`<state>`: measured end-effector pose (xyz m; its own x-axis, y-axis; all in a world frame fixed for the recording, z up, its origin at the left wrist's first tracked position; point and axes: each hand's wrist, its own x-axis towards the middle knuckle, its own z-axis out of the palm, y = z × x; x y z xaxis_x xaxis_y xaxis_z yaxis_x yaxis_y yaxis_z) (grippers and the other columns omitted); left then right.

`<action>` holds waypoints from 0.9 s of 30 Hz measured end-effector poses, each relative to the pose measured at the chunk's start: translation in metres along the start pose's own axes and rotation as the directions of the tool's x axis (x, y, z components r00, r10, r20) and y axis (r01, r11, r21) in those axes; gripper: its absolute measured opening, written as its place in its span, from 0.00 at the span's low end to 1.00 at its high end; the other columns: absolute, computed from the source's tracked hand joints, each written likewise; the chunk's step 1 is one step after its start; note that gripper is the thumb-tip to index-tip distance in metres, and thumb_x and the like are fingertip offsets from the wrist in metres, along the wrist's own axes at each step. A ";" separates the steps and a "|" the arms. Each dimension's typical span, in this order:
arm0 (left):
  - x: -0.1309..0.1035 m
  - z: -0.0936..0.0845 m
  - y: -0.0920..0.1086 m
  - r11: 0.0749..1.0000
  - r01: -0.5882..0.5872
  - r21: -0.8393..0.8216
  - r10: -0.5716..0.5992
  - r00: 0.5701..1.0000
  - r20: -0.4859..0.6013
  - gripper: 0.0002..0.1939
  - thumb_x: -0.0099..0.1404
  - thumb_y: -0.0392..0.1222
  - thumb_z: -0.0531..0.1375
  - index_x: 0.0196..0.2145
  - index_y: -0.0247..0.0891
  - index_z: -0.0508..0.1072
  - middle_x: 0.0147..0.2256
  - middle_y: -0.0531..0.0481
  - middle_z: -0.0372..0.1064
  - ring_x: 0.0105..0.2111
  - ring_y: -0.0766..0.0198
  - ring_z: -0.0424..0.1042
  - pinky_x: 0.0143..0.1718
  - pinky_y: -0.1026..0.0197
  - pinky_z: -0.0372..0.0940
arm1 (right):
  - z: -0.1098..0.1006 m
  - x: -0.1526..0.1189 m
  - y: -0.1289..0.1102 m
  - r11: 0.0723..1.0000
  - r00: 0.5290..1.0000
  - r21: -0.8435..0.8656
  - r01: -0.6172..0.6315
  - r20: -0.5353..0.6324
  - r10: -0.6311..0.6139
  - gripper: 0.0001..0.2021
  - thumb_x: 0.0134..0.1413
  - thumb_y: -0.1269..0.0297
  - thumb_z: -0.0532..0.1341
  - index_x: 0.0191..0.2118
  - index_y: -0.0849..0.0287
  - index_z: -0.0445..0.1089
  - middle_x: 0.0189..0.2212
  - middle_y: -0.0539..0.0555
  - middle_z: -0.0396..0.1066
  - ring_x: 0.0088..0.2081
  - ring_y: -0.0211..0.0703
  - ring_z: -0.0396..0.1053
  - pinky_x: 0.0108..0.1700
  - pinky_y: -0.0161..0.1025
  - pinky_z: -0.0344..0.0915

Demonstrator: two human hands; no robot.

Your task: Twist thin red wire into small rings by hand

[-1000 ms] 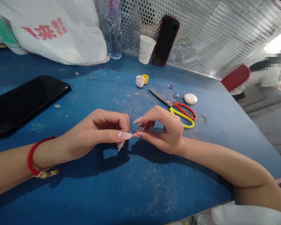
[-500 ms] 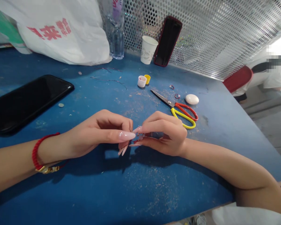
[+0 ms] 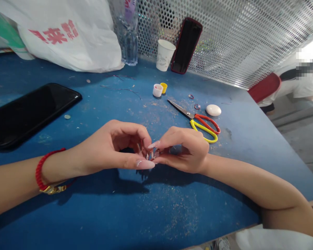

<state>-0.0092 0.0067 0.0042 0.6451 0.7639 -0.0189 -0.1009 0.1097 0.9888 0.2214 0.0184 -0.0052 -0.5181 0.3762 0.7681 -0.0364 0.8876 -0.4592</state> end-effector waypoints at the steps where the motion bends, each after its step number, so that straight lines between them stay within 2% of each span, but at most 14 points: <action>1: 0.001 0.000 0.000 1.000 -0.001 0.010 0.001 1.000 -0.001 0.10 0.56 0.32 0.77 0.32 0.43 0.84 0.31 0.53 0.80 0.30 0.64 0.78 0.34 0.68 0.74 | 0.000 0.000 0.000 1.000 1.000 -0.003 0.004 0.008 -0.004 0.09 0.69 0.60 0.69 0.42 0.61 0.76 0.32 0.51 0.83 0.29 0.32 0.78 0.32 0.29 0.75; 7: 0.001 0.004 0.001 1.000 -0.001 -0.011 0.000 0.995 -0.102 0.08 0.54 0.31 0.76 0.28 0.45 0.87 0.26 0.53 0.81 0.26 0.67 0.76 0.30 0.72 0.73 | 0.001 -0.002 0.002 1.000 0.999 -0.026 -0.001 -0.032 0.000 0.10 0.68 0.59 0.70 0.42 0.62 0.77 0.30 0.52 0.82 0.27 0.32 0.76 0.30 0.30 0.74; 13: 0.005 0.006 0.000 0.998 0.033 -0.053 -0.041 0.989 -0.140 0.09 0.52 0.31 0.76 0.24 0.47 0.87 0.24 0.52 0.81 0.24 0.68 0.76 0.25 0.73 0.70 | 0.001 -0.002 0.002 0.999 0.999 -0.036 0.008 -0.045 -0.010 0.10 0.68 0.58 0.70 0.40 0.62 0.77 0.30 0.52 0.82 0.27 0.33 0.78 0.31 0.30 0.75; 20: 0.003 0.007 0.000 0.997 0.020 -0.074 -0.034 0.978 -0.204 0.08 0.53 0.32 0.77 0.23 0.44 0.86 0.23 0.54 0.79 0.23 0.70 0.75 0.27 0.73 0.71 | 0.001 -0.003 0.004 0.997 0.995 -0.024 -0.069 -0.068 0.067 0.13 0.63 0.56 0.73 0.41 0.63 0.78 0.30 0.51 0.81 0.26 0.31 0.75 0.29 0.29 0.72; 24: 0.002 0.008 0.000 0.998 0.009 -0.068 -0.028 0.960 -0.279 0.09 0.49 0.35 0.80 0.22 0.42 0.84 0.21 0.55 0.77 0.21 0.70 0.73 0.24 0.73 0.70 | 0.001 -0.004 0.005 0.995 0.994 0.004 -0.102 -0.027 0.102 0.17 0.60 0.54 0.75 0.43 0.63 0.77 0.30 0.50 0.79 0.27 0.32 0.74 0.31 0.29 0.72; 27: 0.004 0.009 0.000 0.999 0.022 -0.028 -0.029 0.963 -0.266 0.11 0.50 0.39 0.81 0.22 0.41 0.83 0.21 0.54 0.76 0.22 0.68 0.74 0.25 0.72 0.72 | 0.002 -0.002 0.002 0.991 0.992 -0.040 -0.129 -0.015 0.128 0.18 0.58 0.52 0.76 0.42 0.62 0.76 0.30 0.49 0.78 0.28 0.33 0.75 0.32 0.31 0.73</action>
<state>0.0005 0.0038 0.0058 0.4228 0.9021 -0.0859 -0.1076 0.1441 0.9837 0.2212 0.0190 -0.0088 -0.5060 0.4907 0.7093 0.0651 0.8418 -0.5359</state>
